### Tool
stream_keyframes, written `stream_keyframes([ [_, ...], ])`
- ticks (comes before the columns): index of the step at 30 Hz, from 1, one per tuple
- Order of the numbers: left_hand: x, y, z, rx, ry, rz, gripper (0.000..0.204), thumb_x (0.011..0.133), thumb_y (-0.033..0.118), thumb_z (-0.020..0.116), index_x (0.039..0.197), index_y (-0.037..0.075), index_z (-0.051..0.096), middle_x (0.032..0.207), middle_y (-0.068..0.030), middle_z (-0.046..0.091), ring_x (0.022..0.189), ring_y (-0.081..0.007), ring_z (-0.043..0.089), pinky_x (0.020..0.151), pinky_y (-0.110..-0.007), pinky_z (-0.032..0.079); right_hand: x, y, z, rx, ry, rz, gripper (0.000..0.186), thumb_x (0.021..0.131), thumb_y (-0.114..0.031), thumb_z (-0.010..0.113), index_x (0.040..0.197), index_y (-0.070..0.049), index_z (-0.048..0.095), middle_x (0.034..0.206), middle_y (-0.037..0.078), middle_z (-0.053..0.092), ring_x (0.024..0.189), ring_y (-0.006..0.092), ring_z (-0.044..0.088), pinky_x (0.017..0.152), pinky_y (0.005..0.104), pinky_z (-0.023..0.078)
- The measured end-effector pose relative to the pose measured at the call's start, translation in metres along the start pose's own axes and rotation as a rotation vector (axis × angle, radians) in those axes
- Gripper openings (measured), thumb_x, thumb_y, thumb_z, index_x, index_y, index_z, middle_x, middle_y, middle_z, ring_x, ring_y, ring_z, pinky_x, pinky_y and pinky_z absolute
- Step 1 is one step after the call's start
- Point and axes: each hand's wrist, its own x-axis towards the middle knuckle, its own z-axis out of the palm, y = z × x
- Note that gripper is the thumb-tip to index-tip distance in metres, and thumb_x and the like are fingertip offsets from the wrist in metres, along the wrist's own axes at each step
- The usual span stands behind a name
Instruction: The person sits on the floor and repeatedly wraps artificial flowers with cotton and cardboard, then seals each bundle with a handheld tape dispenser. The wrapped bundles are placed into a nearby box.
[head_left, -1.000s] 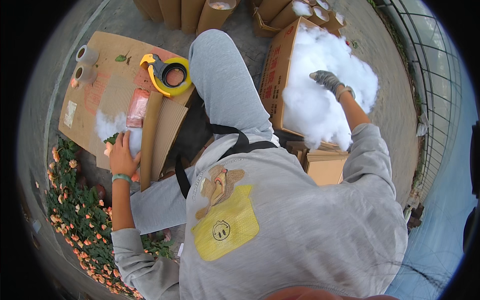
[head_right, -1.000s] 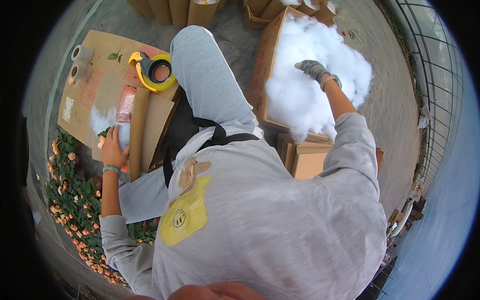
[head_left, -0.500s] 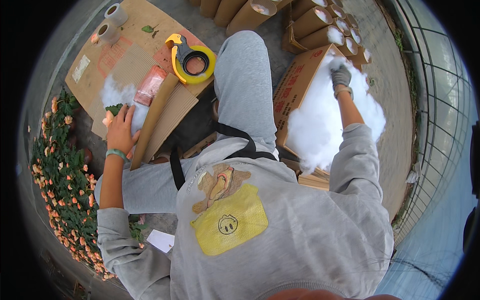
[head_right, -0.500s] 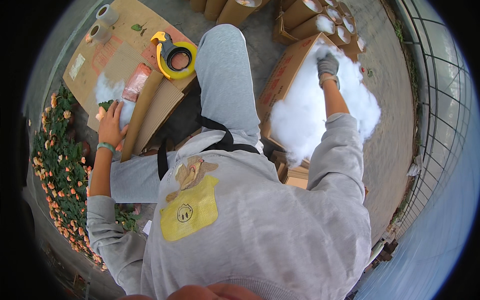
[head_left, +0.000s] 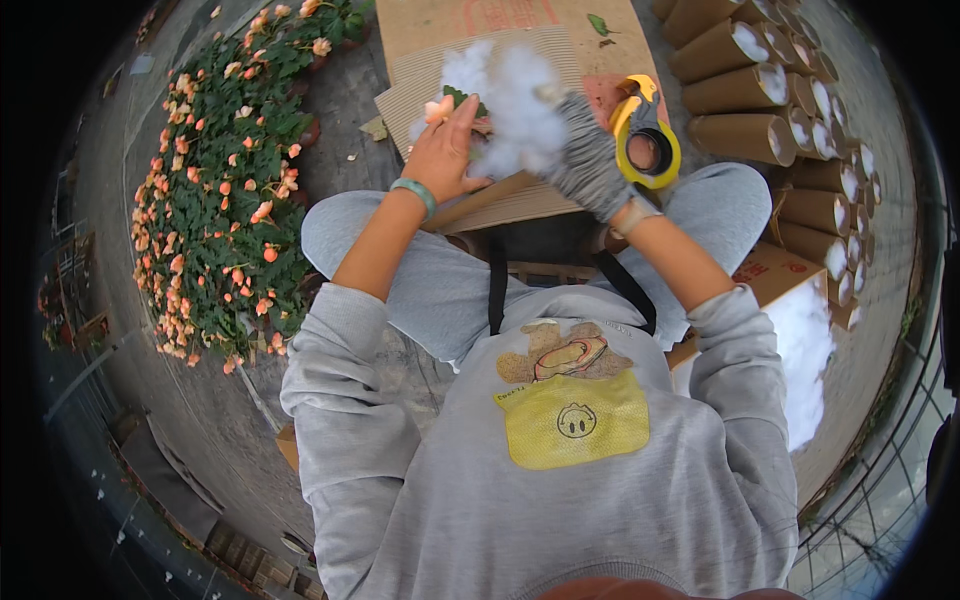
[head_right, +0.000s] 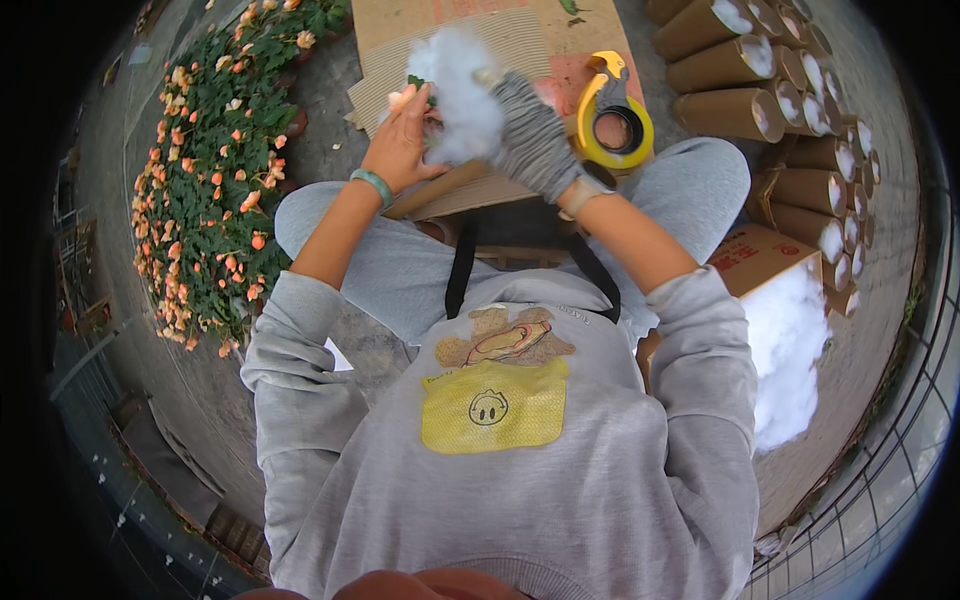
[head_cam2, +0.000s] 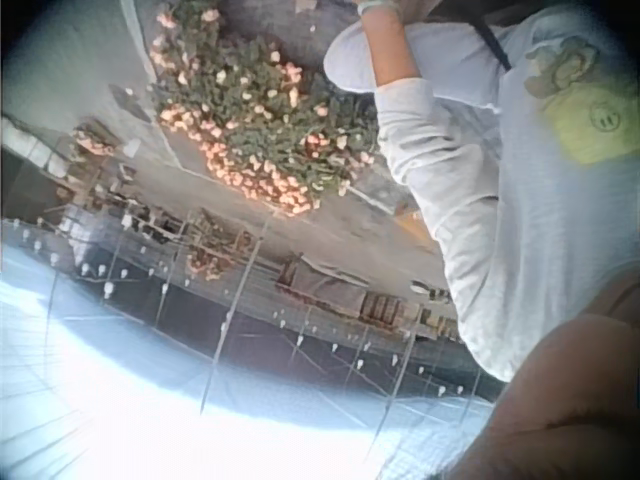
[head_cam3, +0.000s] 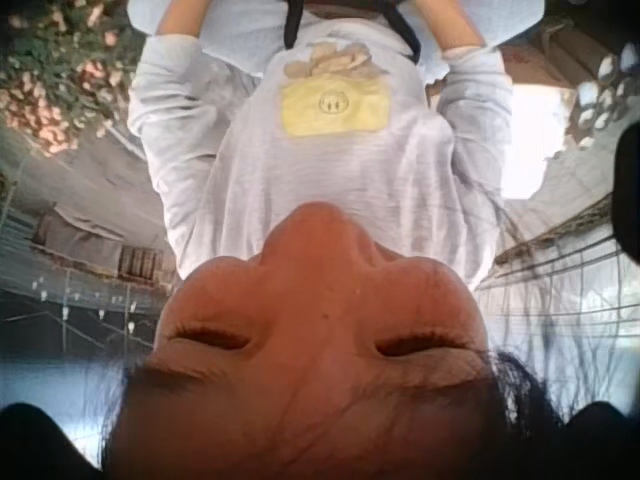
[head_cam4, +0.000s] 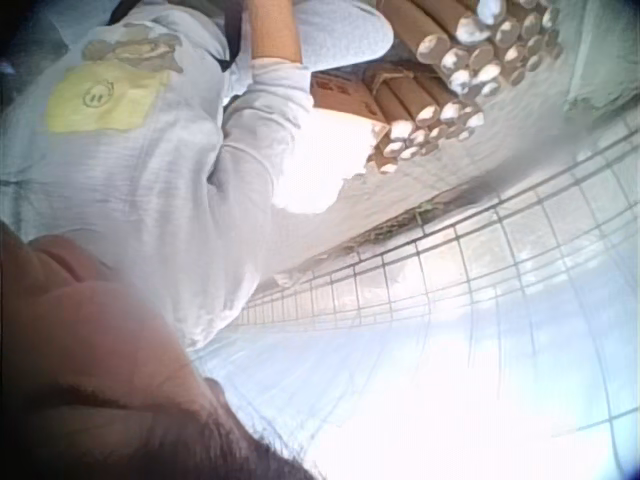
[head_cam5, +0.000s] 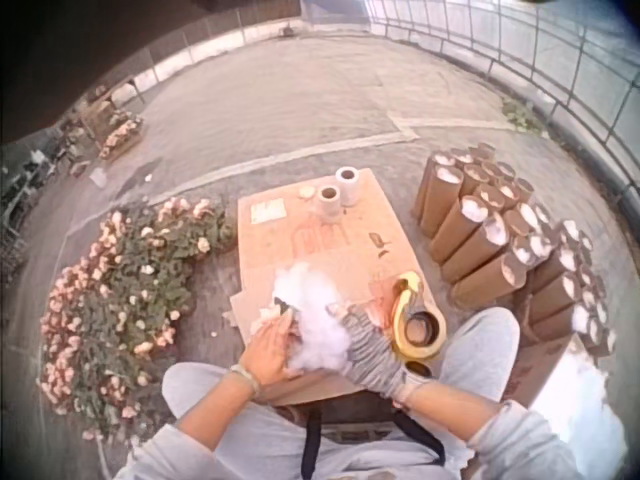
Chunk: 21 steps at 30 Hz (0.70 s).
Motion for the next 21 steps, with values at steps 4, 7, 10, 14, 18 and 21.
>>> stream_keyframes([
  [4,-0.032,0.053,-0.018,0.112,0.255,-0.069,0.09,0.069,0.01,0.069,0.143,0.005,0.018,0.144,-0.0184,0.032,0.135,-0.0332,0.029,0.109,-0.053,0.019,-0.024,0.003,0.08,-0.43,-0.426,-0.074,0.062,0.083,-0.037,0.059,0.131,-0.002,0.044,0.134,0.014,0.046,0.129,0.0274,0.038,0.11,0.0423,0.025],
  [7,-0.035,0.1,-0.014,-0.181,0.355,0.211,0.073,0.077,0.01,0.057,0.142,0.005,0.023,0.146,-0.0182,0.029,0.136,-0.035,0.026,0.11,-0.052,0.014,-0.029,0.011,0.097,-0.478,-0.422,-0.1,0.063,0.088,-0.04,0.049,0.138,-0.005,0.036,0.141,0.016,0.035,0.134,0.0277,0.03,0.112,0.0354,0.019],
  [10,0.006,0.099,0.019,-0.413,0.378,-0.078,0.058,0.085,0.023,0.054,0.137,0.004,0.036,0.142,-0.0156,0.037,0.132,-0.0331,0.034,0.109,-0.05,0.019,-0.022,0.003,0.08,-0.427,-0.574,0.009,0.059,0.087,-0.035,0.049,0.136,-0.005,0.038,0.142,0.014,0.037,0.134,0.0282,0.028,0.111,0.0399,0.02],
  [14,0.036,0.044,0.053,-0.208,0.329,-0.18,0.051,0.088,0.036,0.05,0.128,0.003,0.047,0.134,-0.0164,0.046,0.127,-0.0328,0.039,0.107,-0.049,0.023,-0.023,-0.001,0.013,-0.359,-0.487,-0.063,0.055,0.082,-0.026,0.057,0.131,-0.005,0.042,0.138,0.015,0.04,0.13,0.0317,0.034,0.109,0.0449,0.024],
  [18,0.029,0.018,0.056,0.187,0.098,-0.099,0.05,0.087,0.04,0.052,0.122,0.004,0.053,0.124,-0.0154,0.054,0.124,-0.03,0.043,0.106,-0.048,0.025,-0.036,0.026,-0.021,-0.228,-0.233,-0.038,0.059,0.077,-0.024,0.066,0.129,-0.004,0.046,0.136,0.018,0.041,0.128,0.0355,0.036,0.109,0.0471,0.025],
  [21,0.035,0.013,0.046,0.272,-0.083,-0.037,0.053,0.087,0.044,0.051,0.123,0.005,0.052,0.118,-0.0137,0.057,0.119,-0.0297,0.046,0.106,-0.048,0.026,-0.044,0.043,-0.012,-0.331,-0.331,-0.032,0.062,0.075,-0.023,0.067,0.13,-0.005,0.045,0.137,0.018,0.041,0.128,0.0361,0.036,0.109,0.0476,0.024],
])
